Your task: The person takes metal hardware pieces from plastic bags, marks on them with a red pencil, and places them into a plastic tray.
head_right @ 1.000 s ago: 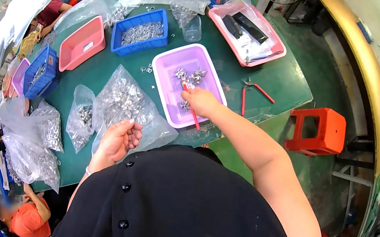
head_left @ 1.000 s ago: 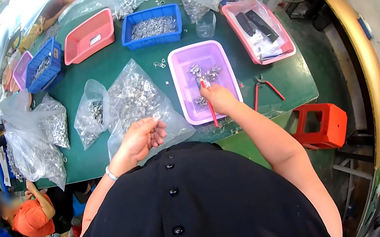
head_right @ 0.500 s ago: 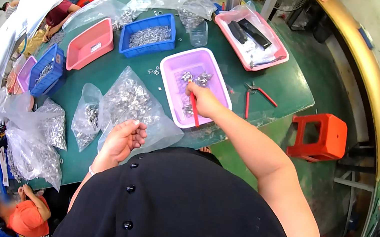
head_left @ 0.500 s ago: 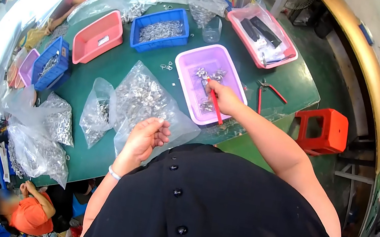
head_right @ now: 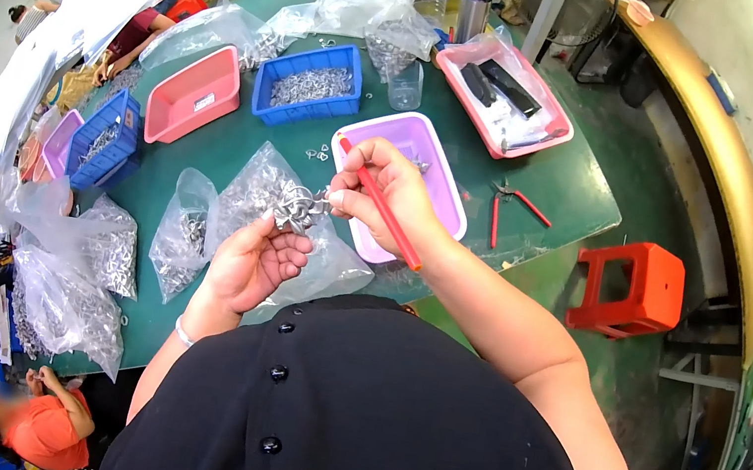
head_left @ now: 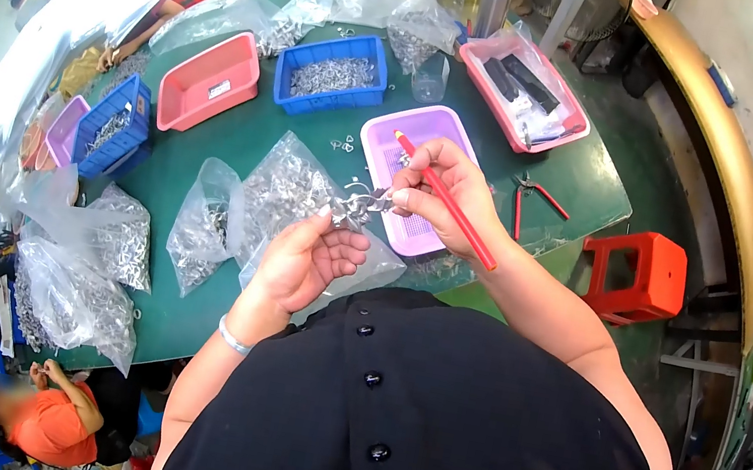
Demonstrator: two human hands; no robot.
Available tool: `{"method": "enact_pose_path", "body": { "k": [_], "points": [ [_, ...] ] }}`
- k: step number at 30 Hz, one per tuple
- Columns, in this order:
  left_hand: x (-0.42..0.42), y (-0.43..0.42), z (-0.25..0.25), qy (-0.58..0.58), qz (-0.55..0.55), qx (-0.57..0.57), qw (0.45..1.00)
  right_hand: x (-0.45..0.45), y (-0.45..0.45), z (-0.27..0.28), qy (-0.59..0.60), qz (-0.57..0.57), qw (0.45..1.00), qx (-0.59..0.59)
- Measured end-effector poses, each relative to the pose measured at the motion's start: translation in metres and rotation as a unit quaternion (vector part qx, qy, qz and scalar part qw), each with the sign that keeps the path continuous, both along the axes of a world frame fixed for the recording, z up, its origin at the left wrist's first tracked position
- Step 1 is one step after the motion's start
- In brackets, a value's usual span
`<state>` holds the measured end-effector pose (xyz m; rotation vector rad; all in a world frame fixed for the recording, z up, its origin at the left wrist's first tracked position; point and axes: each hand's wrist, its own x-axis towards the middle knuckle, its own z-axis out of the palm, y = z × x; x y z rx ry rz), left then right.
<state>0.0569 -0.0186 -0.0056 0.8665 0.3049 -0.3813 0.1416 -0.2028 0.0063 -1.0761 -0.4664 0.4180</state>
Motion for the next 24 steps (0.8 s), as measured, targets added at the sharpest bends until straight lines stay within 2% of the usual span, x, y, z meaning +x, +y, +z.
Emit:
{"method": "enact_pose_path", "body": {
  "k": [8,16,19,24],
  "points": [
    [-0.005,0.006,0.010,-0.008,-0.005,-0.002,1.000,-0.008,0.002,0.012,0.013,-0.004,1.000,0.015],
    [-0.008,0.009,0.020,-0.029,0.019,0.099,0.995,-0.010,0.005,0.013,-0.002,0.018,1.000,0.016],
    [-0.009,0.011,0.022,-0.047,0.027,0.121,0.991,-0.013,0.004,0.018,-0.055,0.011,0.998,-0.034],
    [-0.012,0.012,0.028,-0.079,0.032,0.143,0.986,-0.015,0.005,0.015,-0.141,0.005,0.989,-0.052]
  ]
}}
